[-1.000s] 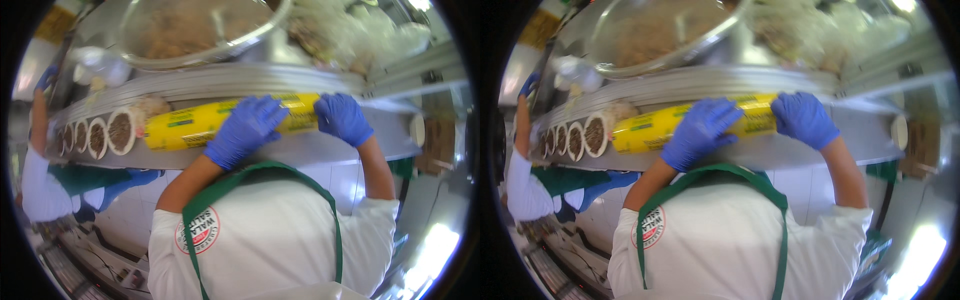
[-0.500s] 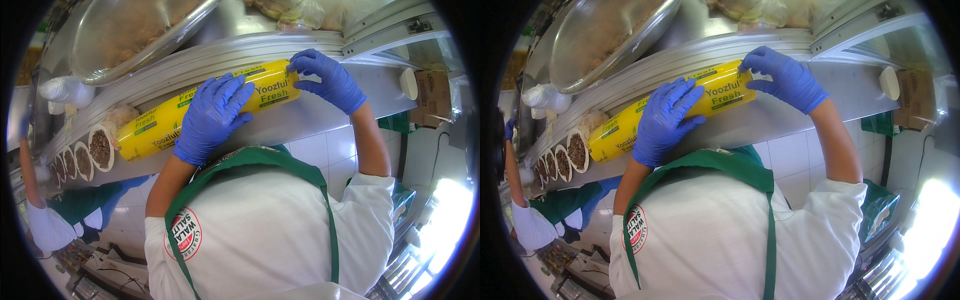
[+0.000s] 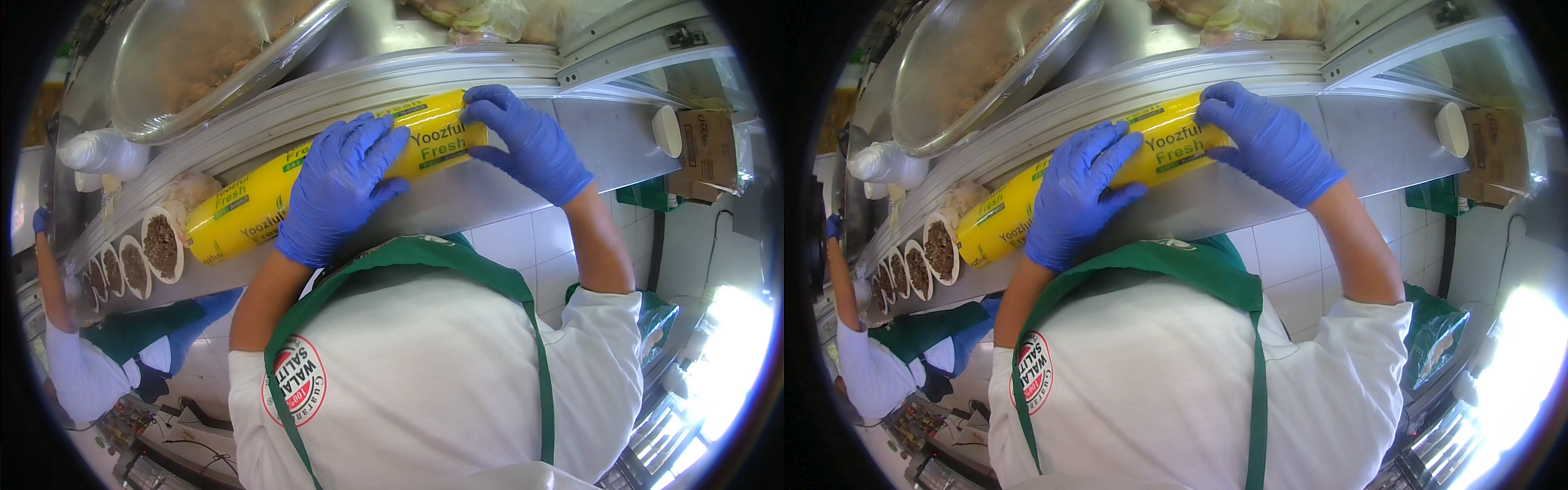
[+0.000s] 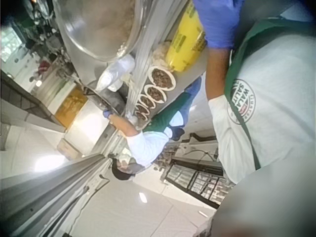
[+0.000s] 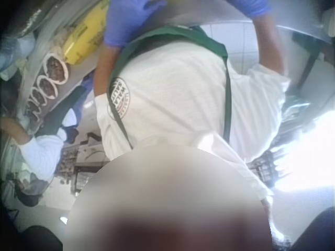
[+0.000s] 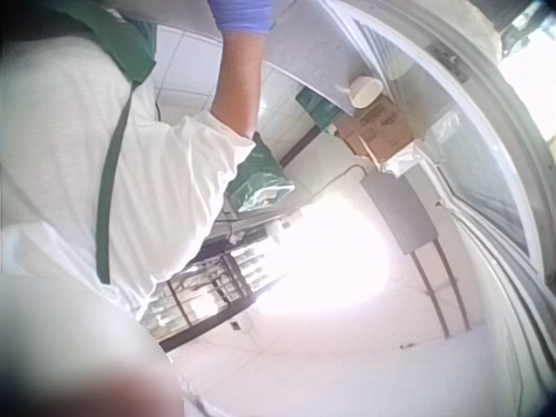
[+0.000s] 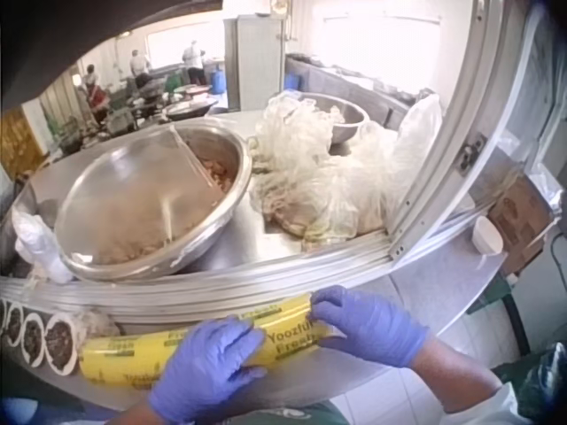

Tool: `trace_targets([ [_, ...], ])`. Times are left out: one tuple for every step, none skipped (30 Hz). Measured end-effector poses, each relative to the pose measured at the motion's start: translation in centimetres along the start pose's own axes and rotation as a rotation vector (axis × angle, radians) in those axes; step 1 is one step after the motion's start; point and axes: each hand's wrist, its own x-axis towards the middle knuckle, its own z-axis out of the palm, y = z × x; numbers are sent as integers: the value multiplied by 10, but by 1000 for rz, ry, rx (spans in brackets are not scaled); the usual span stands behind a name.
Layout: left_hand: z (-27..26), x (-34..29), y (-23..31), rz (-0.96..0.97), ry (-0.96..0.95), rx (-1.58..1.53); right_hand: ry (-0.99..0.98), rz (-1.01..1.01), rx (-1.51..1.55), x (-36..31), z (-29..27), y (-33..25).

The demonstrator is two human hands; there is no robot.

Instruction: The person scoops a white granular substance from a green bin into a plastic bag using a yellow scoop, then places the bag on a shelf. The person then covers a large metal bowl containing cooked food with plastic wrap, smoothing it over the surface.

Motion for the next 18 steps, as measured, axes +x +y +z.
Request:
trace_targets([
  [0,0,-1,3,-2,4,10,14,0,0,3,-5],
  [0,0,-2,7,-5,8,21,27,0,1,7,-9],
  [0,-1,-2,10,-7,12,31,41,1,0,10,-11],
  [-1,-1,-1,8,-14,11,47,22,27,0,12,-9],
  [-2,-1,-1,5,-20,10,63,3,52,0,15,-5],
  [-2,0,-1,3,-23,10,81,-19,75,0,17,-1],
  [-2,0,-2,3,-20,8,76,-39,80,0,18,2],
  [-1,0,-3,4,-17,5,71,-58,85,-1,20,5],
  [0,0,-4,1,-16,1,63,-77,92,-1,21,6],
  [-1,1,-3,-13,-35,8,97,-57,125,-1,21,4],
  [-5,5,1,-27,-54,14,131,-37,157,-2,21,-1],
  [-7,7,4,-45,-75,20,162,-18,192,-3,21,-4],
  [-7,12,9,-61,-49,14,149,-33,179,-3,21,-2],
  [-5,20,15,-76,-23,7,136,-47,165,-3,22,2],
  [0,27,19,-90,1,-2,122,-58,151,-4,23,5],
  [5,33,22,-85,12,11,223,-19,255,-4,28,6],
  [11,38,24,-78,22,24,324,20,359,-4,35,7],
  [16,43,25,-71,33,37,426,61,462,-3,42,7],
])
